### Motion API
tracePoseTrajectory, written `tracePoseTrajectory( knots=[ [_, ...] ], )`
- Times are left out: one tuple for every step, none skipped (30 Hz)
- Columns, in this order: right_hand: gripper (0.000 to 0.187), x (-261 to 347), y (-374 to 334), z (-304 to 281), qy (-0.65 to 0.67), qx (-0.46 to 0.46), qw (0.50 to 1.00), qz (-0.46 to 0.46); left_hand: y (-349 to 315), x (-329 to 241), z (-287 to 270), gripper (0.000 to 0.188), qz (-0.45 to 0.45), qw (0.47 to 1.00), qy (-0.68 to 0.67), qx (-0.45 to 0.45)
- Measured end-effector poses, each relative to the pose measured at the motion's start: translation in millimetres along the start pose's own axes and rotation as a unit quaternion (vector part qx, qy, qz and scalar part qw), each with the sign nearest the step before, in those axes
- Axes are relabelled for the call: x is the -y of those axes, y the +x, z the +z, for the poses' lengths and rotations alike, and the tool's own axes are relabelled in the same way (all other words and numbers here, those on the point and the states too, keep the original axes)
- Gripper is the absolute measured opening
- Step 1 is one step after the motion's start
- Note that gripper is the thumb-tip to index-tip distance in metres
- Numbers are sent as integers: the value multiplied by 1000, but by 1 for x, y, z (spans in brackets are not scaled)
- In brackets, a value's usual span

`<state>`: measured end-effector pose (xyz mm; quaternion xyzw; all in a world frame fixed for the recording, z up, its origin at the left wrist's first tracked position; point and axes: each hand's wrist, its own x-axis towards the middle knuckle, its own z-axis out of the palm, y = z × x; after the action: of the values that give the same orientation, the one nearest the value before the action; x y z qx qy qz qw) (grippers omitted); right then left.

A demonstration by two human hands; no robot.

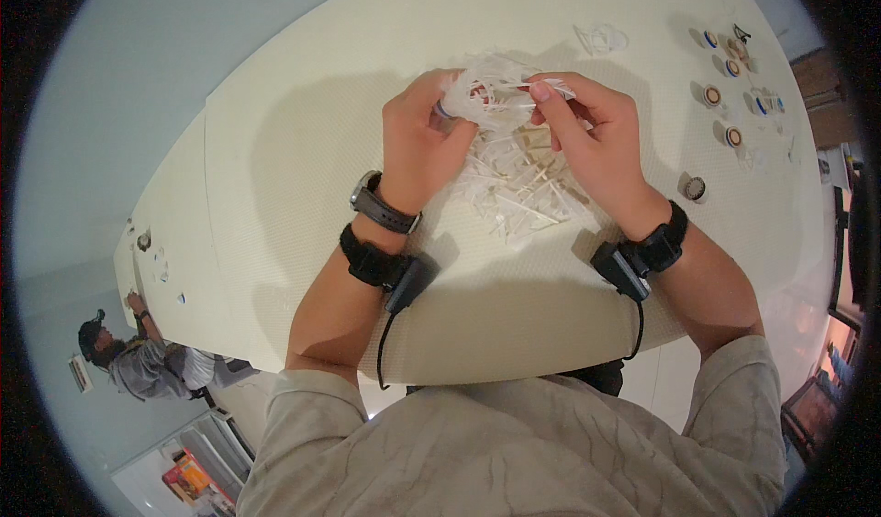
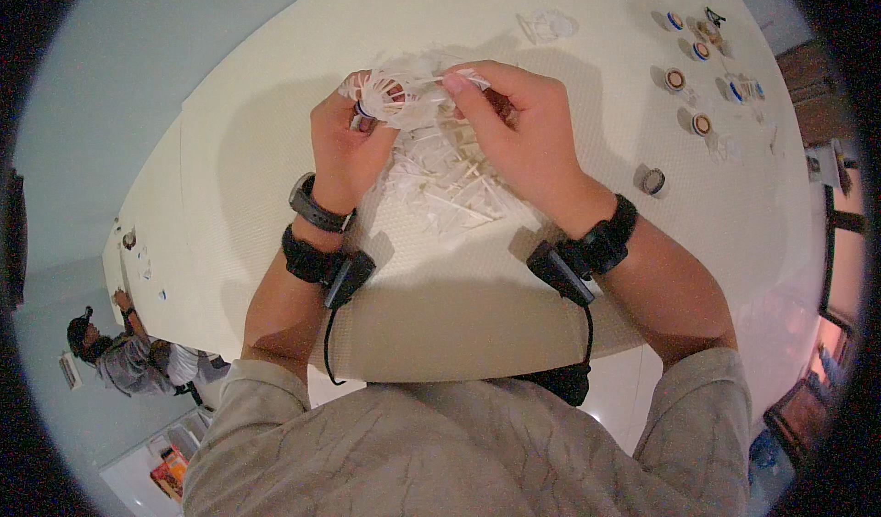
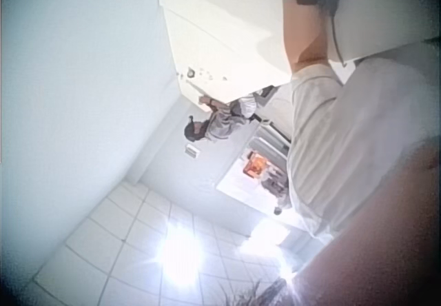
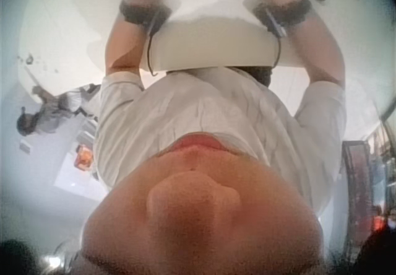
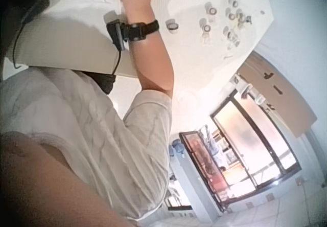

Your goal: The person picks up individual feathers by hand and inserts them into the base of a shuttlecock, then places a small blue cap onto the tip of another shuttlecock.

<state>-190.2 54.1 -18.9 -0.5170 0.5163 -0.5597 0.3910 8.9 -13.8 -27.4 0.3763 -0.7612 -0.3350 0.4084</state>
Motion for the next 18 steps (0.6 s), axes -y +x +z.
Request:
tracePoseTrajectory(
  knots=[
    [19,0,0,1,-22,-14,999,-24,0,-1,0,37,0,1000,0,0],
    [19,1,0,0,-21,-14,999,-24,0,-2,1,25,1,1000,-20,-2],
    [19,3,-1,0,-43,-10,999,-31,-1,-3,1,13,1,999,-41,-4],
    [18,4,-1,-1,-66,-7,997,-39,-1,-3,1,13,1,999,-41,-4],
    [18,2,-1,0,-65,-6,997,-39,-1,-3,0,13,15,999,-38,1],
    [19,-1,0,0,-44,13,998,-44,0,-2,0,12,28,999,-36,7],
    [20,-4,0,-1,-22,31,998,-49,0,1,0,12,28,999,-37,7],
    [20,-3,0,-1,-22,31,998,-49,0,5,0,23,16,999,-36,16],
    [20,-2,0,-1,-10,40,998,-40,0,5,0,34,5,999,-36,25],
    [21,0,0,-2,1,49,998,-31,0,5,0,34,5,999,-37,25],
    [21,1,0,-3,1,49,998,-31,0,4,1,34,8,999,-28,21],
    [21,3,1,-5,-17,55,998,-25,1,3,0,34,11,1000,-19,18],
    [21,4,1,-6,-34,60,997,-18,1,2,1,34,12,1000,-19,18],
    [21,3,1,-5,-34,60,997,-18,0,2,1,23,12,999,-27,16],
    [21,1,1,-2,-36,28,998,-35,0,2,2,12,12,999,-34,15],
    [21,-1,1,-1,-37,-5,998,-51,0,2,2,12,12,999,-35,15],
    [21,-1,0,-1,-37,-5,998,-51,0,2,2,13,12,999,-42,15],
    [20,-2,0,-2,-49,-2,997,-52,0,3,2,14,12,999,-49,15]
  ],
)
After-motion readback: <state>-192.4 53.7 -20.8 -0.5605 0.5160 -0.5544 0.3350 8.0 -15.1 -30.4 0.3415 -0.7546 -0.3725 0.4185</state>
